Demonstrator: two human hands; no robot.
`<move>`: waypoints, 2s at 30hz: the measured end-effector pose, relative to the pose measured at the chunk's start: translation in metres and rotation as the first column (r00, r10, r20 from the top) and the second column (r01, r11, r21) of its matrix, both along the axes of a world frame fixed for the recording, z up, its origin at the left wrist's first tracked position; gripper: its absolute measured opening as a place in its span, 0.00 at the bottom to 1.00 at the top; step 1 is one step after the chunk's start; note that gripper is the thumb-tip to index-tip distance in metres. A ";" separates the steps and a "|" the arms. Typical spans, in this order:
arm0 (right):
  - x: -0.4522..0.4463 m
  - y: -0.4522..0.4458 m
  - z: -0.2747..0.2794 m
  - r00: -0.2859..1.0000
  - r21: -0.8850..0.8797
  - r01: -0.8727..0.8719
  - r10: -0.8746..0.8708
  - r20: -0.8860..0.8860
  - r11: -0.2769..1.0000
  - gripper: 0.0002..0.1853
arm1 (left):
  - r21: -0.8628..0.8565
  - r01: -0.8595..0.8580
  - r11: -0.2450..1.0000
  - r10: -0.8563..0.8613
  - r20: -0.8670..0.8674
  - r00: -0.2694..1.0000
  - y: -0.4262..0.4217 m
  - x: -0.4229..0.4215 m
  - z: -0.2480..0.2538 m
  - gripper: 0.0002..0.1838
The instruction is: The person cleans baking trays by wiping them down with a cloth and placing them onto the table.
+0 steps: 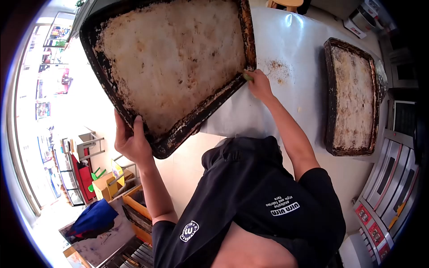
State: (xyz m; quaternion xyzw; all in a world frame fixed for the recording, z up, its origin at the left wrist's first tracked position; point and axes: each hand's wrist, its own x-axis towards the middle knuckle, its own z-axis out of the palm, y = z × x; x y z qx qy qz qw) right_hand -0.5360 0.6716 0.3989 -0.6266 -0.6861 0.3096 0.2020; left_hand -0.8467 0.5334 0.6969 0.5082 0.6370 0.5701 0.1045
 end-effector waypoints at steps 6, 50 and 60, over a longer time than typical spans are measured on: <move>-0.133 -0.057 0.187 0.755 0.581 -0.067 0.422 -0.501 0.811 0.23 | 0.019 0.046 0.999 -0.048 0.092 0.995 0.004 0.016 0.012 0.32; -0.208 0.012 0.286 0.832 0.925 0.057 0.495 -0.252 0.375 0.26 | -0.057 -0.011 0.998 0.001 -0.172 0.985 -0.042 0.021 0.004 0.32; -0.072 0.130 0.118 0.925 0.584 0.288 -0.063 -0.374 0.759 0.28 | -0.049 -0.015 0.999 -0.003 -0.348 0.938 -0.075 0.021 -0.006 0.33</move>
